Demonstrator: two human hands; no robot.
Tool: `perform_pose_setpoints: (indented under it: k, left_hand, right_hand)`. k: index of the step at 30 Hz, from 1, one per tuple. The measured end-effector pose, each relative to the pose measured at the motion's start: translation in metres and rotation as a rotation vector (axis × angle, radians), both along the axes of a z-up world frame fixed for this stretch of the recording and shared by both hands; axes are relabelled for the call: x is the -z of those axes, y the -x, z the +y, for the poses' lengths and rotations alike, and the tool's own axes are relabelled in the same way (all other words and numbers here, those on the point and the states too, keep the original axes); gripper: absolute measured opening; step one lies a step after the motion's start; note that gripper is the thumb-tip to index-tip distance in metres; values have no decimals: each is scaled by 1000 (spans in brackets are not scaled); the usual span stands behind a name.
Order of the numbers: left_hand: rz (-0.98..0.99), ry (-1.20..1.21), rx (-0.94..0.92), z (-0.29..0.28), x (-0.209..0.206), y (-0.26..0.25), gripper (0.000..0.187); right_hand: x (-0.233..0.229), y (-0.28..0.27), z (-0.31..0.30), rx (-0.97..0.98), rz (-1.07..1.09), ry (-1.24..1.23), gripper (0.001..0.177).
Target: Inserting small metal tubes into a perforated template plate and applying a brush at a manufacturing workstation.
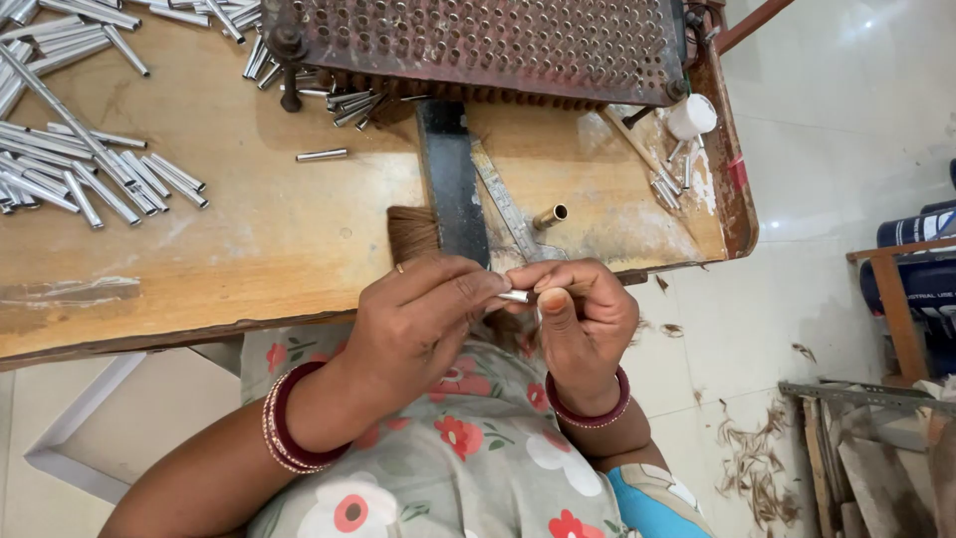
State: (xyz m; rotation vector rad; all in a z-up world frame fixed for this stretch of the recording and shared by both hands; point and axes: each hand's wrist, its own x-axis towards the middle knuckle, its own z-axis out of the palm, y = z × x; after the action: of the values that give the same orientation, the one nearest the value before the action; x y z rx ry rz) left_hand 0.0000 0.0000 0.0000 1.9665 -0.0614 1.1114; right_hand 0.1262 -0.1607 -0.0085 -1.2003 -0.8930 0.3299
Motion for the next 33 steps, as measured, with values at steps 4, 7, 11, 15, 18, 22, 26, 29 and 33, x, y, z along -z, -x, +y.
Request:
perform_pose_setpoints:
  k: [4, 7, 11, 15, 18, 22, 26, 29, 33]
  left_hand:
    - [7, 8, 2, -4, 0, 3, 29]
    - [4, 17, 7, -6, 0, 6, 29]
    - [20, 28, 16, -4, 0, 8, 30]
    - [60, 53, 65, 1, -4, 8, 28]
    - [70, 62, 86, 4, -10, 8, 26]
    - [50, 85, 41, 2, -15, 9, 23]
    - [41, 112, 3, 0, -12, 9, 22]
    - [46, 131, 25, -4, -11, 10, 21]
    - [65, 234, 94, -5, -11, 13, 20]
  right_hand:
    - [-2, 4, -6, 20, -95, 41, 26]
    - [0, 4, -12, 82, -90, 117, 23]
    - [-15, 6, -10, 68, -240, 112, 22]
    - [-25, -2, -12, 83, -497, 178, 14]
    - [-34, -4, -6, 40, -504, 205, 17]
    - [-68, 2, 13, -60, -690, 225, 60]
    - [-3, -8, -17, -14, -324, 83, 70]
    - [42, -19, -36, 235, -211, 132, 32]
    - [12, 0, -1, 207, -579, 60, 65]
